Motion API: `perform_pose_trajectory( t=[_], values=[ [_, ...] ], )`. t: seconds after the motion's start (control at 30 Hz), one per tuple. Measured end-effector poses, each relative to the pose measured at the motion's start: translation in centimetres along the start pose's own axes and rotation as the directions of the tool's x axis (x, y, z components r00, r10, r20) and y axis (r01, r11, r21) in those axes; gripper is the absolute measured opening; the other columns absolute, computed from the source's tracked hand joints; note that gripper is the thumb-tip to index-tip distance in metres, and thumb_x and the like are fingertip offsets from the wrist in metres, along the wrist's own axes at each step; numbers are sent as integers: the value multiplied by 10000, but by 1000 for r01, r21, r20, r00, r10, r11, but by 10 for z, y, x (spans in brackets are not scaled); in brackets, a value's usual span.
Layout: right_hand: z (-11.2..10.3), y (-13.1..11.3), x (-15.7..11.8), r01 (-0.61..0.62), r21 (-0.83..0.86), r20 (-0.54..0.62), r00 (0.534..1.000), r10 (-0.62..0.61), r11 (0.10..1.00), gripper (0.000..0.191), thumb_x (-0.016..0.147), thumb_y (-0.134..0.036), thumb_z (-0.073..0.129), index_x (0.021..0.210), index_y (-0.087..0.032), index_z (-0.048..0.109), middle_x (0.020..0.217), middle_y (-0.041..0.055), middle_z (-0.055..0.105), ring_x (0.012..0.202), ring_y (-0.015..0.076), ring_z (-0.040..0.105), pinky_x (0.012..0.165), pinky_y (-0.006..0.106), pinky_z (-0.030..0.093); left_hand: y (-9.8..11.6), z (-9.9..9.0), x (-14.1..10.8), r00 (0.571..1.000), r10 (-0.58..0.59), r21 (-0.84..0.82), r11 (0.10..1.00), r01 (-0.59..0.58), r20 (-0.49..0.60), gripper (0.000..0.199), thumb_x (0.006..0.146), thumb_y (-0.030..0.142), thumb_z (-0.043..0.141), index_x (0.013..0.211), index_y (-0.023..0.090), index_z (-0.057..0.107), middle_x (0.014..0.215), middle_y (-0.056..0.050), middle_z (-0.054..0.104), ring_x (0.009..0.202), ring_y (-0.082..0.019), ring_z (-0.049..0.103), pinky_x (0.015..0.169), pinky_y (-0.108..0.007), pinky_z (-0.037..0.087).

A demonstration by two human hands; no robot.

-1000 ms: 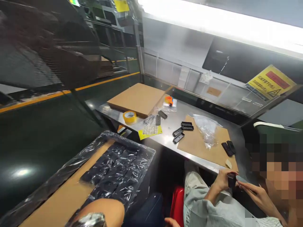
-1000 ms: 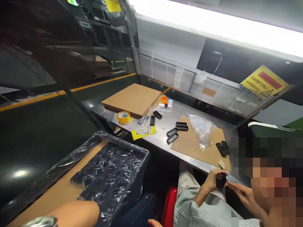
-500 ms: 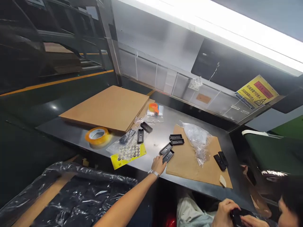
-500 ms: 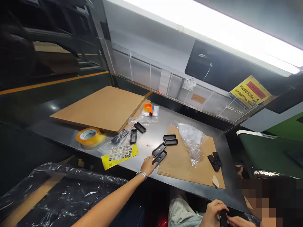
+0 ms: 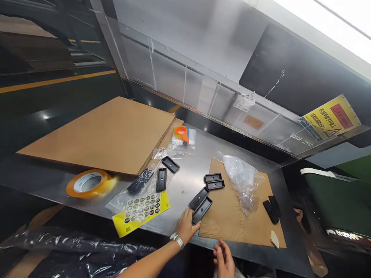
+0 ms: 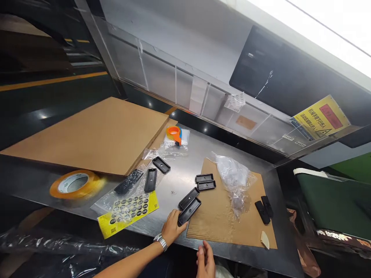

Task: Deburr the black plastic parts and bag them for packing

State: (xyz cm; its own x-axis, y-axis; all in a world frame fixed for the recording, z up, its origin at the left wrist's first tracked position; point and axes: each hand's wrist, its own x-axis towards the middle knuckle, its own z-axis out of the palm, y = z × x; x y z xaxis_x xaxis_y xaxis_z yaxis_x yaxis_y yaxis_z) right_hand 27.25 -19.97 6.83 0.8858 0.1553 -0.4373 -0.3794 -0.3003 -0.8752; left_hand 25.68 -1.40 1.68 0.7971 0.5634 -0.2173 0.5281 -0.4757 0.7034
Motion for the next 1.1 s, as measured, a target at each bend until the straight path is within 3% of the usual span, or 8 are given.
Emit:
perform_pose_trajectory(
  t=[0.1, 0.2, 0.33, 0.47, 0.7, 0.83, 1.0, 1.1],
  values=[
    [39, -25, 32, 2, 98, -32, 999, 1, 995, 556, 601, -549, 680, 1024, -200, 590, 962, 64, 665, 923, 233, 609, 672, 293, 510, 7, -27, -6, 997, 64, -63, 996, -66, -39, 272, 732, 332, 523, 947, 170, 479, 951, -76, 526, 956, -210, 515, 856, -323, 421],
    [68, -63, 52, 65, 164, 129, 988, -87, 984, 608, 656, -519, 658, 1157, -207, 508, 1050, 65, 635, 920, 205, 603, 684, 280, 501, 18, -52, -17, 984, 128, -184, 972, -149, -123, 273, 717, 309, 547, 948, 180, 481, 940, -78, 524, 933, -219, 522, 835, -340, 442],
    [90, -96, 53, 103, 250, 331, 926, -184, 963, 477, 768, -468, 572, 1165, -214, 498, 995, 37, 648, 865, 170, 606, 723, 265, 484, 33, -78, -37, 973, 115, -314, 933, -175, -199, 294, 690, 289, 594, 950, 185, 503, 948, -84, 534, 932, -231, 523, 833, -359, 452],
    [93, -101, 44, -3, 304, 433, 891, -135, 953, 376, 786, -431, 568, 1087, -207, 547, 956, 29, 658, 823, 157, 610, 702, 248, 482, 41, -99, -59, 988, 18, -456, 886, -87, -154, 314, 765, 359, 530, 1028, 187, 517, 980, -86, 557, 901, -213, 538, 776, -341, 476],
    [89, -87, 9, -177, 291, 656, 752, -61, 940, 336, 778, -378, 598, 1074, -225, 557, 981, 29, 655, 861, 168, 618, 726, 267, 490, 48, -120, -80, 972, -177, -627, 778, 44, -151, 355, 791, 279, 472, 1122, 165, 533, 1105, -99, 564, 900, -185, 547, 745, -293, 485],
    [87, -81, -8, -170, 302, 690, 718, -93, 938, 400, 760, -391, 613, 1121, -229, 550, 1053, 52, 638, 935, 196, 605, 765, 296, 490, 54, -116, -86, 962, -193, -651, 759, 23, -191, 405, 764, 229, 477, 1157, 141, 524, 1097, -107, 569, 839, -170, 557, 692, -277, 490],
    [83, -78, -11, -77, 322, 680, 713, -174, 943, 378, 794, -375, 578, 1144, -239, 538, 1100, 55, 623, 1012, 195, 577, 885, 330, 446, 60, -113, -87, 951, -229, -675, 737, 30, -208, 403, 751, 219, 476, 1139, 145, 558, 1042, -97, 600, 730, -143, 567, 648, -259, 479],
    [80, -75, -9, 4, 317, 654, 724, -222, 948, 377, 799, -364, 575, 1146, -221, 535, 1131, 68, 607, 1049, 211, 557, 936, 360, 415, 60, -111, -82, 953, -250, -701, 710, 62, -169, 374, 749, 242, 485, 1088, 114, 580, 884, -80, 633, 595, -126, 552, 578, -257, 469]
  ],
)
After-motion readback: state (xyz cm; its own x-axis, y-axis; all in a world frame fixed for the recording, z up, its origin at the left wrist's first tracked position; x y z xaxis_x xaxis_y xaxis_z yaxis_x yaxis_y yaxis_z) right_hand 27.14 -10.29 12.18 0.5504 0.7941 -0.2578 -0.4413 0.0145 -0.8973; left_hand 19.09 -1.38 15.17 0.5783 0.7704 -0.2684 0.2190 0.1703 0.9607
